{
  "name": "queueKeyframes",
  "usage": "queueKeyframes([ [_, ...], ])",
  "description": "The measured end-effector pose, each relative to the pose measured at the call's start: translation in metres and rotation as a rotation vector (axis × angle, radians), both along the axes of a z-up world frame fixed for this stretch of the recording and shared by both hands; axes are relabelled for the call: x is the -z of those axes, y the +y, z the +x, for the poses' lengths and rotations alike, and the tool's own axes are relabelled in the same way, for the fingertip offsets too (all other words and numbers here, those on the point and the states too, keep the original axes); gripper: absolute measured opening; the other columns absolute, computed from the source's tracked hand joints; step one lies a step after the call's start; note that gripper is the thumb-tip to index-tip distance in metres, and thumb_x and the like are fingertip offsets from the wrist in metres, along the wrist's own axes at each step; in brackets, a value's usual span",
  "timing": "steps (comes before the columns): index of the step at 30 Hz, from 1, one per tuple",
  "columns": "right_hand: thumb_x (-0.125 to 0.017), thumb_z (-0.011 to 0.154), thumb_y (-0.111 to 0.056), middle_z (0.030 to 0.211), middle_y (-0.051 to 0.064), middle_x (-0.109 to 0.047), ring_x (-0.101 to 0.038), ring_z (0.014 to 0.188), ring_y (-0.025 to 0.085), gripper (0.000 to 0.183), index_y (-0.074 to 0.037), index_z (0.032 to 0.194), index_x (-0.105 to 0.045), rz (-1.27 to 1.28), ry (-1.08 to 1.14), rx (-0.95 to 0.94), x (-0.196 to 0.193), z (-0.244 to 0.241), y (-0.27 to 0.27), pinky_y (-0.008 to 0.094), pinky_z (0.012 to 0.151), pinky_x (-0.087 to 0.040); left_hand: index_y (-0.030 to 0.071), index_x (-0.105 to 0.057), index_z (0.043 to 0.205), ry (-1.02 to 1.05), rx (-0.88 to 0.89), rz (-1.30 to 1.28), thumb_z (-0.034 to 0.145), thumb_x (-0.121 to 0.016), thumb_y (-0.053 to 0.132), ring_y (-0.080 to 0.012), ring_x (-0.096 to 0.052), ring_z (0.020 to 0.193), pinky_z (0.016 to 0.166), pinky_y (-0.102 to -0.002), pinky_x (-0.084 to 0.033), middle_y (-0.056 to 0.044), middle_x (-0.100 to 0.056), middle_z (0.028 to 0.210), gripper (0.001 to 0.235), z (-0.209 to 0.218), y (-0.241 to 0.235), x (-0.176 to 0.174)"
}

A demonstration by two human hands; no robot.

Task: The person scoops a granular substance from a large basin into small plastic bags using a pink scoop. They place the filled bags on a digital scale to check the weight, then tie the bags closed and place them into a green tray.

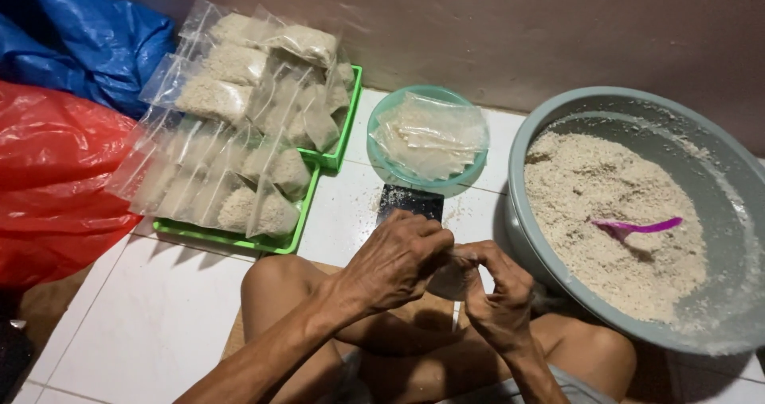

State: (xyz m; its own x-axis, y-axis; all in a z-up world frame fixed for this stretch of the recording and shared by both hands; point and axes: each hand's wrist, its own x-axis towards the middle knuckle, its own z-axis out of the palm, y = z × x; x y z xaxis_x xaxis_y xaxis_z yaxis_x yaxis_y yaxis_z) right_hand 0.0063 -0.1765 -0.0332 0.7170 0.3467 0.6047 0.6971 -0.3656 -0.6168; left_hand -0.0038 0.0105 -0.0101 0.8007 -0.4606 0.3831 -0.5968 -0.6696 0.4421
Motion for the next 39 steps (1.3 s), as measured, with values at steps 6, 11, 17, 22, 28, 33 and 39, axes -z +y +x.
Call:
queueKeyframes([
  [6,-0.061,0.092,-0.003,0.087,0.009,-0.069,-0.069,0.078,0.019,0.004,-0.002,0.094,-0.065,0.002,-0.058,-0.033,0.004,0.002,0.002,0.027,0.072,-0.056,0.011,-0.053,0.085,0.054,0.011,-0.055,0.09,-0.056,0.004,-0.019,-0.051,0.064,0.084,-0.037,-0.041,-0.003,-0.052,0.069,0.009,0.001,-0.001,0.01],
  [11,-0.059,0.093,0.0,0.089,0.009,-0.071,-0.07,0.08,0.018,0.01,-0.004,0.093,-0.068,0.03,-0.011,0.026,-0.007,0.003,0.004,0.026,0.074,-0.055,0.009,-0.054,0.09,-0.012,-0.022,-0.031,0.093,-0.058,0.008,-0.0217,-0.052,0.069,0.08,-0.037,-0.037,-0.007,-0.056,0.076,0.006,0.0,0.013,0.002],
  [17,-0.061,0.094,-0.007,0.092,0.011,-0.072,-0.072,0.083,0.02,0.007,-0.005,0.097,-0.066,0.037,-0.029,-0.014,-0.002,0.007,0.007,0.027,0.075,-0.06,0.012,-0.051,0.091,-0.02,-0.039,-0.024,0.099,-0.05,0.015,-0.0191,-0.055,0.072,0.088,-0.041,-0.04,-0.004,-0.054,0.077,0.009,0.001,0.016,0.02],
  [22,-0.059,0.093,0.0,0.092,0.009,-0.072,-0.072,0.083,0.019,0.007,-0.004,0.095,-0.065,-0.002,-0.065,-0.076,-0.009,0.007,0.015,0.026,0.077,-0.057,0.011,-0.055,0.088,-0.011,-0.018,-0.057,0.1,-0.052,0.022,-0.0215,-0.054,0.068,0.084,-0.04,-0.037,-0.005,-0.056,0.074,0.016,0.002,0.019,0.005],
  [28,-0.06,0.089,0.008,0.091,0.01,-0.071,-0.071,0.08,0.019,0.012,-0.001,0.096,-0.063,-0.022,-0.104,-0.108,-0.002,0.009,0.022,0.025,0.074,-0.057,0.011,-0.05,0.082,0.034,0.014,-0.116,0.089,-0.057,0.004,-0.0203,-0.049,0.064,0.083,-0.037,-0.038,-0.004,-0.05,0.069,0.012,0.003,0.024,0.005],
  [33,-0.059,0.091,0.001,0.09,0.008,-0.071,-0.07,0.078,0.017,0.006,-0.003,0.093,-0.064,-0.03,-0.099,-0.12,-0.008,0.012,0.035,0.025,0.073,-0.056,0.009,-0.044,0.078,0.011,0.009,-0.171,0.073,-0.057,-0.007,-0.024,-0.043,0.06,0.078,-0.036,-0.036,-0.006,-0.044,0.066,0.022,0.002,0.034,0.002],
  [39,-0.059,0.087,0.007,0.085,0.009,-0.071,-0.071,0.077,0.019,0.01,-0.001,0.089,-0.064,0.029,-0.09,-0.161,-0.001,0.021,0.046,0.026,0.072,-0.058,0.011,-0.05,0.085,0.065,-0.057,-0.11,0.095,-0.057,0.006,-0.0194,-0.047,0.061,0.083,-0.036,-0.038,-0.003,-0.049,0.068,0.013,0.002,0.045,0.013],
])
